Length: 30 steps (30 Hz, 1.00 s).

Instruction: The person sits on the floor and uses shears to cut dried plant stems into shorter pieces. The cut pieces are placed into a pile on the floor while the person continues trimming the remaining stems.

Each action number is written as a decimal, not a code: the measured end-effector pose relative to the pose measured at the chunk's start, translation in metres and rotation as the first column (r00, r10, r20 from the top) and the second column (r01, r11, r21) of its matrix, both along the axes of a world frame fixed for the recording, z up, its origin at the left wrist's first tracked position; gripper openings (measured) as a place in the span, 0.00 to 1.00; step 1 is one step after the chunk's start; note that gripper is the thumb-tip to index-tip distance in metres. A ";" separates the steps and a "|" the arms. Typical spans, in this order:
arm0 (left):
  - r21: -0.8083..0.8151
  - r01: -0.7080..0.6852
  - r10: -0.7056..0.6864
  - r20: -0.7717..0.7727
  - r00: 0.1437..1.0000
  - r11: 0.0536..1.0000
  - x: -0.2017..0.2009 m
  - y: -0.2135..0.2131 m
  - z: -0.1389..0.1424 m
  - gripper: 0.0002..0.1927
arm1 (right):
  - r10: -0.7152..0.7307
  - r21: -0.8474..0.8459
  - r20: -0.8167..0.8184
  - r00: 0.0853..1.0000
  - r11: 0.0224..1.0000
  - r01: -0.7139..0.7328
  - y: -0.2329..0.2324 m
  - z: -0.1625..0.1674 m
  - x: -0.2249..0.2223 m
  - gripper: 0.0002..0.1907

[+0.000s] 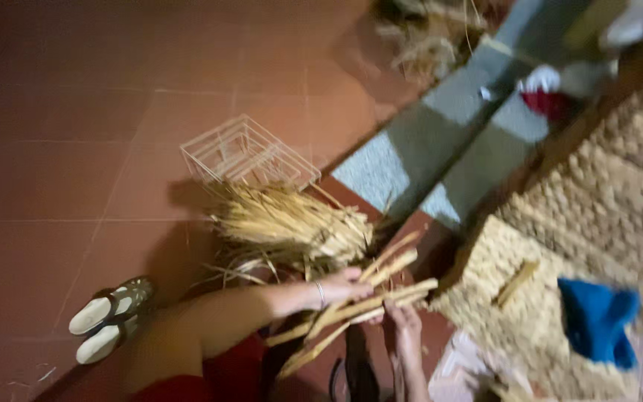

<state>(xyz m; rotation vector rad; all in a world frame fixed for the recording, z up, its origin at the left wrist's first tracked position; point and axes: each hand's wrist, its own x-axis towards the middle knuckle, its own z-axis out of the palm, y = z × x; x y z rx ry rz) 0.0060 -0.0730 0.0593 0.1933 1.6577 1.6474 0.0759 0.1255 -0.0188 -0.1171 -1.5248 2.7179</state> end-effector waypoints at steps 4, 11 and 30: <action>-0.008 -0.023 0.023 0.036 0.999 1.000 -0.011 0.010 -0.006 0.11 | -0.068 0.038 0.042 0.997 0.997 0.067 0.006 0.002 -0.005 0.05; 0.107 -0.020 0.030 -0.088 0.996 0.994 -0.016 0.021 -0.012 0.11 | -0.068 -0.011 0.094 0.993 0.998 0.070 0.015 0.017 -0.010 0.06; 0.154 0.156 -0.123 -0.203 0.972 0.976 -0.010 0.042 -0.025 0.14 | -0.105 -0.110 0.083 0.991 0.987 0.114 0.016 0.023 -0.013 0.07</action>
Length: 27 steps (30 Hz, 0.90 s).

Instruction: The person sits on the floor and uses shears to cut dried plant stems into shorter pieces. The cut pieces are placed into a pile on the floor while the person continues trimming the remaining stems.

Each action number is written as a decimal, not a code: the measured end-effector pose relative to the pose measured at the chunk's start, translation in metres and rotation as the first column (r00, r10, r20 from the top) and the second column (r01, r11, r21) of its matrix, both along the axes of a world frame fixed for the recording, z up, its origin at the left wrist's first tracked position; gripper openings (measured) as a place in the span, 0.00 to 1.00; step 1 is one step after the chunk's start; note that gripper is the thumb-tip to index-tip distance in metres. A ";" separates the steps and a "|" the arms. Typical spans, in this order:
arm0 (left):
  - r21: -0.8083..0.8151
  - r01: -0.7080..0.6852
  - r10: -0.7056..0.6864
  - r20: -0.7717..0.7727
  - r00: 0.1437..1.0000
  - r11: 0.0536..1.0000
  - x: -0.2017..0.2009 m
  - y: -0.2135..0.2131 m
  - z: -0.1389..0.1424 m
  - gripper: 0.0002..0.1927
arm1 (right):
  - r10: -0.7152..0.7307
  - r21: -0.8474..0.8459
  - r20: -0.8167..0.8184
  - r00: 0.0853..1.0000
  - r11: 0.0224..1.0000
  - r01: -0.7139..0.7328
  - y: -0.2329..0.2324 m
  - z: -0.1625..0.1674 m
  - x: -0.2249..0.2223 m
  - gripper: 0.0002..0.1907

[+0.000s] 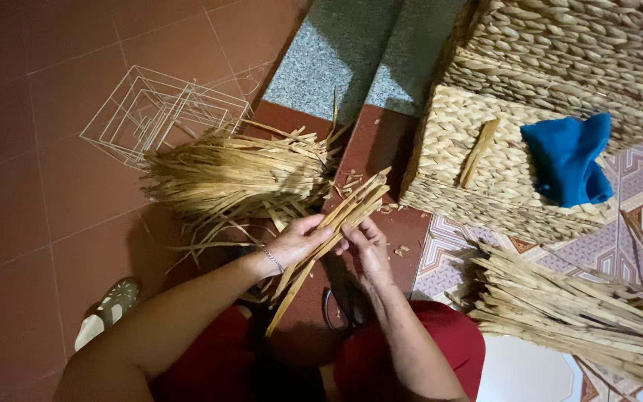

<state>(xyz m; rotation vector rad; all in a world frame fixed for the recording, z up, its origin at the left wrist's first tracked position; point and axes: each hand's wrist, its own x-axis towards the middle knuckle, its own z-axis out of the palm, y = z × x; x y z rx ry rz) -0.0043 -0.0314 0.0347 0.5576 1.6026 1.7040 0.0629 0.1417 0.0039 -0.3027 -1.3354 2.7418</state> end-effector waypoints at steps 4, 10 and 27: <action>-0.033 0.001 -0.001 0.020 1.000 0.999 0.001 0.003 -0.013 0.14 | -0.026 -0.062 0.000 1.000 0.998 0.026 0.001 0.006 0.001 0.06; -0.202 0.002 -0.010 -0.040 0.999 0.979 0.000 -0.001 -0.034 0.11 | -0.003 -0.112 -0.039 0.999 0.994 -0.001 0.006 0.021 0.004 0.08; -0.192 0.192 -0.173 0.113 0.978 0.962 -0.007 -0.013 0.009 0.16 | -0.052 0.268 -0.077 0.996 0.961 0.071 0.008 0.024 0.004 0.29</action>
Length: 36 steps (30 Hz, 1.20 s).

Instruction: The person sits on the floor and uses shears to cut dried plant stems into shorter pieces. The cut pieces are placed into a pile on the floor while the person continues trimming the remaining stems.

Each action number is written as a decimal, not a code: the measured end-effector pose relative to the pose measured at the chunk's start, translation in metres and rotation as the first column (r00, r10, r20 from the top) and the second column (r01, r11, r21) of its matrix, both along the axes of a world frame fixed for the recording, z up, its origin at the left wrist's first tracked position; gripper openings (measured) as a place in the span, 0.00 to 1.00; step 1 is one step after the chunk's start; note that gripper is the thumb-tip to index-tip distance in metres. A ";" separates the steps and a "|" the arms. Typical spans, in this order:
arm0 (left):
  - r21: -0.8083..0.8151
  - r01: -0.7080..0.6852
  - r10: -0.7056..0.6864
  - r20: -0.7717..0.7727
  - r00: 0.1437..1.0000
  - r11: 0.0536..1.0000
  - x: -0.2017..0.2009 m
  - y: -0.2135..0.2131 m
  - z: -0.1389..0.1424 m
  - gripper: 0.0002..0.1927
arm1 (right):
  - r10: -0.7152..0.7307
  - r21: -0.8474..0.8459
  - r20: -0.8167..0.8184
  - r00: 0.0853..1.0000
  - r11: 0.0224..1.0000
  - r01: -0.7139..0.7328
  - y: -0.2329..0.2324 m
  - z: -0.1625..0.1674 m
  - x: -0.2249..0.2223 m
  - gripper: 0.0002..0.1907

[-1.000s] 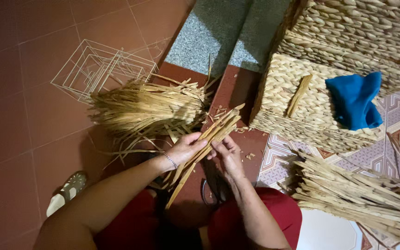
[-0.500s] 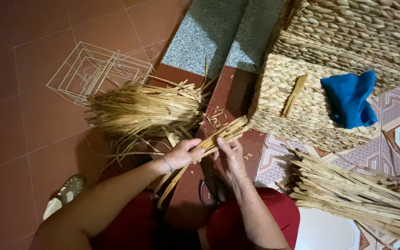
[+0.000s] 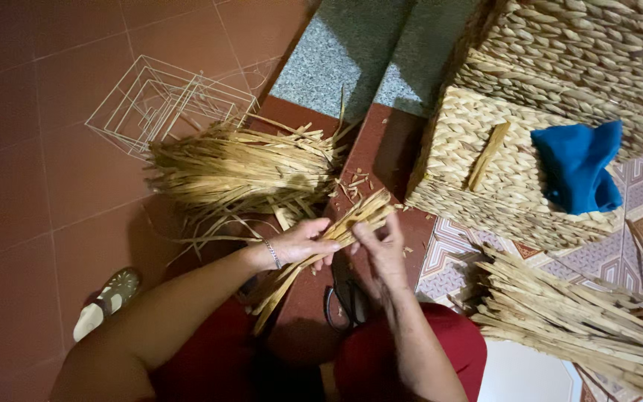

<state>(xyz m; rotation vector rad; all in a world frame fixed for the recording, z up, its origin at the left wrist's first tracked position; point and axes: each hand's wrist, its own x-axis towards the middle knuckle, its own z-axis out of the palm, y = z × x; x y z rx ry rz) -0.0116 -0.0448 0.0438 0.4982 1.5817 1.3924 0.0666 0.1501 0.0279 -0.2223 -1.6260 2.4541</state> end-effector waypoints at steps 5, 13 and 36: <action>-0.143 0.032 -0.042 -0.070 0.997 0.989 -0.003 -0.005 0.003 0.15 | -0.062 0.119 -0.256 0.965 0.988 0.095 0.014 0.012 0.002 0.38; -0.076 0.021 -0.019 0.022 1.000 0.997 0.001 -0.005 -0.010 0.13 | -0.004 0.289 -0.141 0.990 0.956 0.045 0.015 -0.001 0.003 0.28; 0.026 -0.390 0.389 -0.145 0.910 0.921 -0.012 -0.074 0.024 0.12 | -0.089 0.751 0.640 0.763 -0.139 -0.645 -0.047 -0.151 0.074 0.46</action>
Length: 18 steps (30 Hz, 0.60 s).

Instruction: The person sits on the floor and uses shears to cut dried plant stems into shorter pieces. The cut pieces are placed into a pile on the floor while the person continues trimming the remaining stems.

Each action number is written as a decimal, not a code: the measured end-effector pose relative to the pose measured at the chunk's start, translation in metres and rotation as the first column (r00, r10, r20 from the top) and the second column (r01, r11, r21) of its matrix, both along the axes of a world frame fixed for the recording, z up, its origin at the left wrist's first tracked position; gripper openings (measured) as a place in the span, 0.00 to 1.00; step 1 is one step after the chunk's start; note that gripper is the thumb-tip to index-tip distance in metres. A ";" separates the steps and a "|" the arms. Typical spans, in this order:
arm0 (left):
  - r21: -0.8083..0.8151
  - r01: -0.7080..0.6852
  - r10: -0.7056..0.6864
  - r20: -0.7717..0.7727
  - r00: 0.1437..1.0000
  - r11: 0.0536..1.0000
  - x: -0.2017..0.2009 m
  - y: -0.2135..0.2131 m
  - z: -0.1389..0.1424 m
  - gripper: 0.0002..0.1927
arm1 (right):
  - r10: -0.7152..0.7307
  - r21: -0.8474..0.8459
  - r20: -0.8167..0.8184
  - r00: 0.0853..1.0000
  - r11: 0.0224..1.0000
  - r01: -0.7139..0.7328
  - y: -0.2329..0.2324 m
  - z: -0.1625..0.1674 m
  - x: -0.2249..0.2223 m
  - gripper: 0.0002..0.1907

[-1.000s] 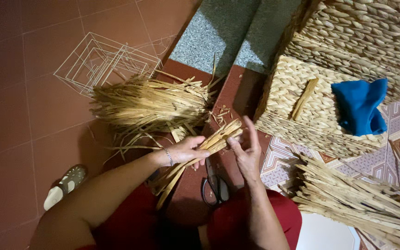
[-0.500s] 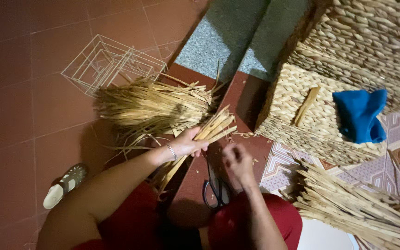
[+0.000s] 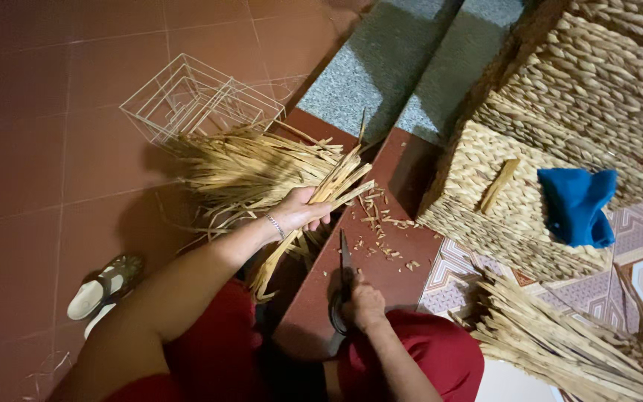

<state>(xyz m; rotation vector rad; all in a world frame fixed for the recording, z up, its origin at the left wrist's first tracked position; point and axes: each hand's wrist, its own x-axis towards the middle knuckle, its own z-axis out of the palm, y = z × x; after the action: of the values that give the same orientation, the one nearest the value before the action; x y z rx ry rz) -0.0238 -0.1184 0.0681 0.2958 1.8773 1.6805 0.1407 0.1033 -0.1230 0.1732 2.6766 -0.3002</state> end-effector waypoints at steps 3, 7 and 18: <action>-0.009 -0.028 0.028 -0.015 1.000 1.000 0.003 -0.006 0.005 0.11 | -0.224 -0.201 0.022 0.974 0.954 0.224 0.007 0.018 0.003 0.38; -0.065 -0.029 0.030 0.011 0.999 0.997 0.005 -0.008 0.012 0.11 | -0.435 -0.763 0.033 0.900 0.571 0.304 0.021 0.029 0.003 0.33; 0.004 0.016 -0.016 0.061 0.998 1.000 0.011 0.011 0.017 0.15 | -0.588 -0.986 -0.013 0.809 0.142 0.087 0.018 0.080 -0.003 0.28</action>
<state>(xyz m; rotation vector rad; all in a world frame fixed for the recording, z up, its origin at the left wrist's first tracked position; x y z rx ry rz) -0.0131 -0.1074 0.0846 0.2577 1.8228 1.6638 0.1374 0.1216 -0.0433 0.3616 2.1309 -2.3475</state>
